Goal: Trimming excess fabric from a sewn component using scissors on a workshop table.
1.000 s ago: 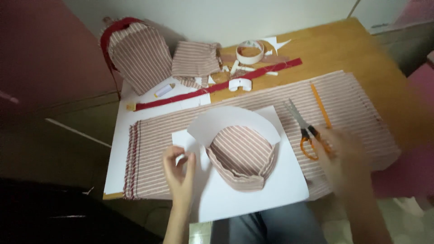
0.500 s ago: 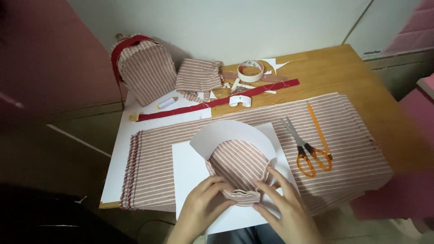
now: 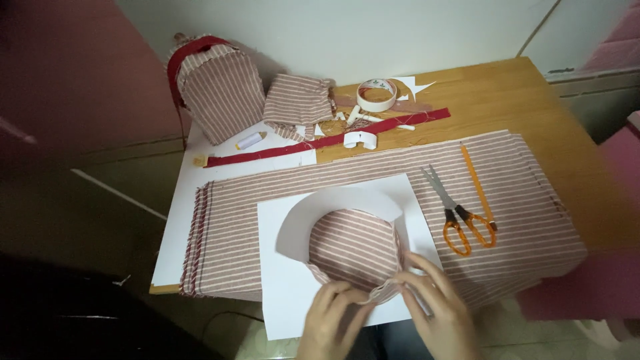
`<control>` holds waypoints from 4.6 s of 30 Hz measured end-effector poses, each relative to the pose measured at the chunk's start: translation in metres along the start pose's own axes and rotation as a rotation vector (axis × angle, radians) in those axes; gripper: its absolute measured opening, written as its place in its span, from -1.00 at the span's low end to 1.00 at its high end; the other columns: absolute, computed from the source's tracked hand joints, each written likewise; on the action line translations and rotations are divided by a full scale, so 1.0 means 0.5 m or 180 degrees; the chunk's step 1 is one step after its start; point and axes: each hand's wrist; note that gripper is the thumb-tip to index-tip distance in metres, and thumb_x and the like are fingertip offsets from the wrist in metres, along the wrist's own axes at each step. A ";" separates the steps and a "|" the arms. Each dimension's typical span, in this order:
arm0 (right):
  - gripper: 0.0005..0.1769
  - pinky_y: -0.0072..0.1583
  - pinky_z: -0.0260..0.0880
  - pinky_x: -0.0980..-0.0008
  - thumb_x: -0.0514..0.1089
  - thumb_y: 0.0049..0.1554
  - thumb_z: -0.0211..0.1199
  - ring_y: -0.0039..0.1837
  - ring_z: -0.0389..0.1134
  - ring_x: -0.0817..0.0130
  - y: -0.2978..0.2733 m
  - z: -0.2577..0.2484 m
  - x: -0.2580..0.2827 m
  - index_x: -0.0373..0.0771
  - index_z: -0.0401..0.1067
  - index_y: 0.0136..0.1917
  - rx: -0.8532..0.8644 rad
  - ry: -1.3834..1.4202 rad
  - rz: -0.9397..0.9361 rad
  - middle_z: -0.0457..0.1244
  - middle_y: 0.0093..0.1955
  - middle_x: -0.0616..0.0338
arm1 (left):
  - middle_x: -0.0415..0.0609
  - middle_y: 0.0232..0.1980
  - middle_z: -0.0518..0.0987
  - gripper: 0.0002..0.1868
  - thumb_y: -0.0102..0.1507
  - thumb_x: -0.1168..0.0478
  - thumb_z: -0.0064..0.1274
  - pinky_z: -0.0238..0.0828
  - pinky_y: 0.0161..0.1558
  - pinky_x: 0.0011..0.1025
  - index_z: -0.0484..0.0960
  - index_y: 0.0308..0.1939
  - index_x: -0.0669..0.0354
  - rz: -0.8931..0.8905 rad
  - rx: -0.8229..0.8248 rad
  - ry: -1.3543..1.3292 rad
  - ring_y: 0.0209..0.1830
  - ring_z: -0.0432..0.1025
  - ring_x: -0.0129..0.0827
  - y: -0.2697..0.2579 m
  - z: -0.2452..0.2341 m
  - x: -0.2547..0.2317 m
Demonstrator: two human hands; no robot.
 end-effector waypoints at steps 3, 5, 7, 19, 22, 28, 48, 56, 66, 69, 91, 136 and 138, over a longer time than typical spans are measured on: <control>-0.51 0.37 0.50 0.21 -0.26 0.16 0.33 0.47 0.42 0.23 -0.005 0.000 -0.009 0.04 0.53 0.35 -0.0168 -0.0122 0.0327 0.32 0.55 0.23 | 0.07 0.08 0.56 -0.79 0.41 0.31 0.20 0.50 0.15 -0.31 0.65 0.12 0.26 0.0005 -0.0096 -0.0225 0.04 0.55 -0.13 -0.013 0.041 -0.019; -0.47 0.40 0.45 0.20 -0.28 0.22 0.24 0.47 0.42 0.25 0.014 -0.016 0.007 0.03 0.51 0.43 -0.0273 -0.0257 0.0467 0.32 0.56 0.23 | 0.11 0.16 0.56 -0.74 0.45 0.28 0.14 0.49 0.22 -0.30 0.64 0.22 0.24 0.0064 -0.0077 -0.0383 0.10 0.56 -0.08 -0.020 0.060 -0.039; -0.52 0.44 0.34 0.21 -0.01 0.34 0.05 0.53 0.35 0.27 0.051 -0.042 0.043 -0.02 0.51 0.46 -0.0105 0.0070 0.1296 0.34 0.55 0.20 | 0.11 0.43 0.48 -0.69 0.45 0.30 0.20 0.51 0.33 -0.25 0.65 0.27 0.24 -0.0078 0.0423 -0.0576 0.25 0.58 -0.10 -0.022 0.065 -0.070; -0.40 -0.17 0.38 0.37 -0.25 0.22 0.13 -0.20 0.45 0.36 0.159 -0.095 0.007 -0.03 0.53 0.51 0.0749 0.0737 0.2203 0.55 0.29 0.25 | -0.34 0.62 0.38 -0.48 0.50 0.08 -0.09 0.09 0.59 -0.43 0.34 0.57 -0.27 -0.1480 0.2580 -0.1768 0.62 0.26 -0.42 -0.078 0.101 -0.020; -0.51 0.39 0.41 0.38 -0.18 0.21 0.25 0.39 0.50 0.39 0.181 -0.103 0.000 -0.07 0.62 0.40 0.0751 0.0620 0.2361 0.50 0.40 0.24 | 0.13 0.33 0.55 -0.51 0.65 -0.10 -0.30 0.33 0.57 -0.26 0.59 0.29 0.18 -0.0459 0.1831 -0.2484 0.44 0.43 -0.07 -0.152 0.104 0.032; -0.53 0.18 0.54 0.33 -0.26 0.19 0.32 0.20 0.60 0.34 0.197 -0.111 -0.034 -0.10 0.67 0.36 0.0868 0.0805 0.2167 0.58 0.25 0.16 | 0.01 0.00 0.85 -0.76 0.43 0.31 0.15 0.69 -0.07 -0.62 0.80 0.15 0.15 -0.3606 0.0656 -0.2893 -0.30 0.69 -0.50 -0.167 0.107 0.035; -0.44 0.16 0.61 0.20 0.02 0.18 0.29 0.20 0.60 0.24 0.154 -0.109 -0.005 0.09 0.54 0.46 0.0622 0.0095 0.2292 0.51 0.32 0.19 | 0.20 0.26 0.84 -0.59 0.40 0.09 0.09 0.66 0.14 -0.33 0.70 0.27 0.16 -0.4942 -0.0059 -0.3673 0.06 0.75 -0.05 -0.058 0.040 -0.035; -0.28 0.36 0.36 0.31 -0.12 0.04 0.30 0.43 0.45 0.30 0.111 -0.095 -0.216 -0.09 0.49 0.50 0.0653 0.0923 0.1637 0.42 0.47 0.17 | 0.05 0.36 0.74 -0.47 0.43 0.06 0.05 0.74 0.20 -0.43 0.62 0.46 0.14 -0.4054 0.0674 -0.3792 0.15 0.73 -0.17 -0.028 0.077 -0.081; -0.48 0.24 0.38 0.42 -0.05 0.29 0.15 0.35 0.50 0.42 0.185 -0.128 -0.021 0.09 0.52 0.50 0.0561 0.0355 0.2100 0.49 0.38 0.26 | 0.07 0.22 0.82 -0.56 0.34 -0.09 0.07 0.66 0.13 -0.37 0.59 0.19 0.03 -0.4367 -0.0076 -0.3820 0.11 0.75 -0.13 -0.037 0.093 -0.026; -0.46 -0.09 0.27 0.42 -0.11 0.30 0.13 -0.10 0.33 0.43 0.187 -0.127 0.020 0.10 0.46 0.53 0.0606 0.0124 0.2199 0.49 0.35 0.17 | 0.14 0.33 0.81 -0.42 0.27 -0.14 0.02 0.59 0.23 -0.24 0.59 0.29 0.02 -0.4571 -0.0501 -0.3671 0.15 0.72 -0.05 0.005 0.028 -0.049; -0.29 0.61 0.21 0.18 0.17 0.19 0.21 0.58 0.37 0.29 0.196 -0.090 0.087 0.22 0.36 0.60 0.0940 0.0697 0.2714 0.44 0.47 0.22 | 0.02 0.65 0.45 -0.15 0.22 -0.02 0.18 0.29 0.52 -0.20 0.27 0.60 -0.18 -0.3069 -0.0820 -0.2706 0.62 0.35 -0.27 0.087 -0.054 0.037; -0.57 0.50 0.06 -0.10 0.19 0.15 0.45 0.59 0.20 0.01 0.235 -0.060 -0.148 -0.01 0.57 0.19 0.1784 -0.1136 -0.2063 0.45 0.22 0.21 | -0.09 -0.09 0.69 -0.58 0.25 -0.16 0.35 0.26 0.34 -0.15 0.68 -0.04 0.02 0.0892 0.1422 0.1340 0.09 0.55 -0.25 0.187 -0.097 0.160; -0.61 0.51 0.10 -0.07 0.17 0.16 0.45 0.54 0.26 0.05 0.228 -0.056 -0.148 -0.05 0.56 0.14 0.1632 -0.1157 -0.2151 0.46 0.12 0.20 | -0.11 -0.12 0.67 -0.62 0.27 -0.13 0.33 0.28 0.30 -0.16 0.66 -0.07 0.01 0.1048 0.1376 0.1355 0.05 0.55 -0.26 0.181 -0.094 0.176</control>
Point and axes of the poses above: each hand's wrist, its own y-axis towards the middle knuckle, its own z-axis out of the palm, x = y × z
